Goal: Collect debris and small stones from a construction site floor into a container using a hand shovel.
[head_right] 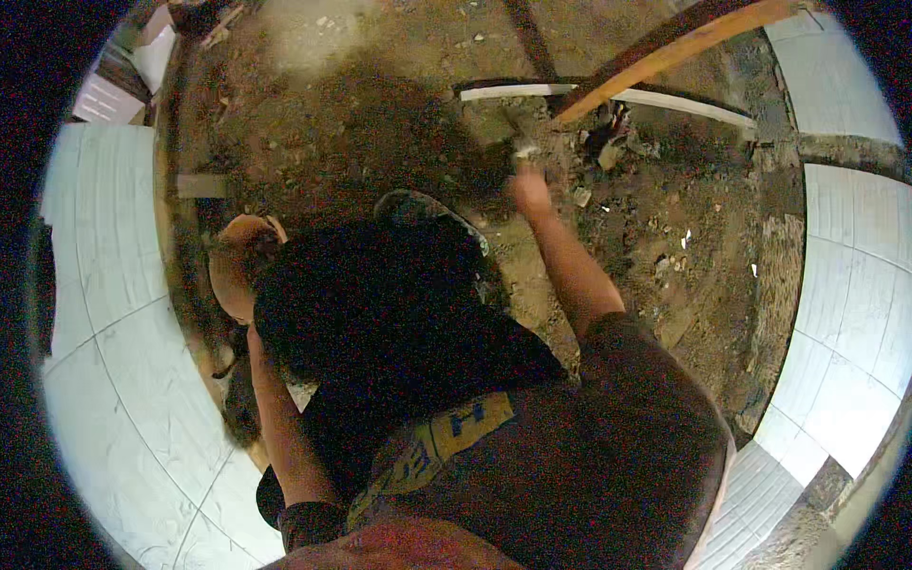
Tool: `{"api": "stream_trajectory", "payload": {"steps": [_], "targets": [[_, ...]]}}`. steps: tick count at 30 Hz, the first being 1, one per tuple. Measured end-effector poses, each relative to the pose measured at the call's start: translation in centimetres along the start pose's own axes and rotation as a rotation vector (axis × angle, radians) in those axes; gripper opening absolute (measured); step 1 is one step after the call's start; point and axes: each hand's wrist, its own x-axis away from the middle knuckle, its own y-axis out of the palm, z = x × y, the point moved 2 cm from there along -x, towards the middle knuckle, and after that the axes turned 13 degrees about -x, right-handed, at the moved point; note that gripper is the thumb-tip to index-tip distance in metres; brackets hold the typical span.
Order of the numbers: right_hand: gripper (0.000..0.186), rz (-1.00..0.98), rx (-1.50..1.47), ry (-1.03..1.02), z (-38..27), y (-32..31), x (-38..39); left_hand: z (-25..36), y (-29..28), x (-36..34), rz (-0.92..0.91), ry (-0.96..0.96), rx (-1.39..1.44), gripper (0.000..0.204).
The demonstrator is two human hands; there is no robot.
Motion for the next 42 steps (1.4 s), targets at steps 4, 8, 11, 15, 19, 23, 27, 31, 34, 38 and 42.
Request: {"api": "stream_trajectory", "payload": {"steps": [4,8,11,15,19,23,27,31,34,38,42], "targets": [[0.040,0.246,-0.601,-0.018,-4.6,-0.7,-1.4,0.8,0.7,1.6,-0.062,0.014,0.246,0.049],[0.044,0.412,-0.596,0.095,-4.8,-2.3,-1.3,0.3,1.0,2.0,-0.009,-0.114,0.136,0.051],[0.045,0.386,-0.705,0.275,-5.2,-2.8,-1.2,-1.5,0.6,-0.3,-0.054,-0.026,0.244,0.052],[0.047,0.180,-0.578,0.070,-9.0,-2.1,-1.4,-3.3,-0.9,-3.6,-0.192,0.032,0.092,0.052],[0.053,0.143,-0.672,0.038,-10.8,-1.5,-1.2,-3.8,-1.1,-2.8,-0.099,0.104,-0.015,0.053],[0.059,0.267,-0.605,0.195,-8.7,-1.8,-1.4,-3.6,-0.3,-2.1,-0.156,0.055,0.207,0.056],[0.057,0.209,-0.475,0.230,-8.1,-2.1,-2.4,-4.1,-0.5,-3.1,-0.073,0.036,0.120,0.045],[0.049,0.132,-0.536,0.234,-11.4,-2.2,-3.1,-4.1,-0.5,-3.0,-0.015,0.162,-0.080,0.033],[0.052,0.060,-0.545,0.039,-14.3,-2.4,-3.1,-3.5,-0.2,-2.3,-0.044,0.128,-0.092,0.035],[0.051,0.253,-0.752,0.027,-14.2,-2.1,-1.9,-3.1,-0.1,-1.7,0.043,0.006,-0.016,0.038],[0.052,0.321,-0.834,0.269,-11.4,-0.1,-0.7,-2.9,-0.1,-1.6,0.047,0.020,-0.047,0.040]]}}
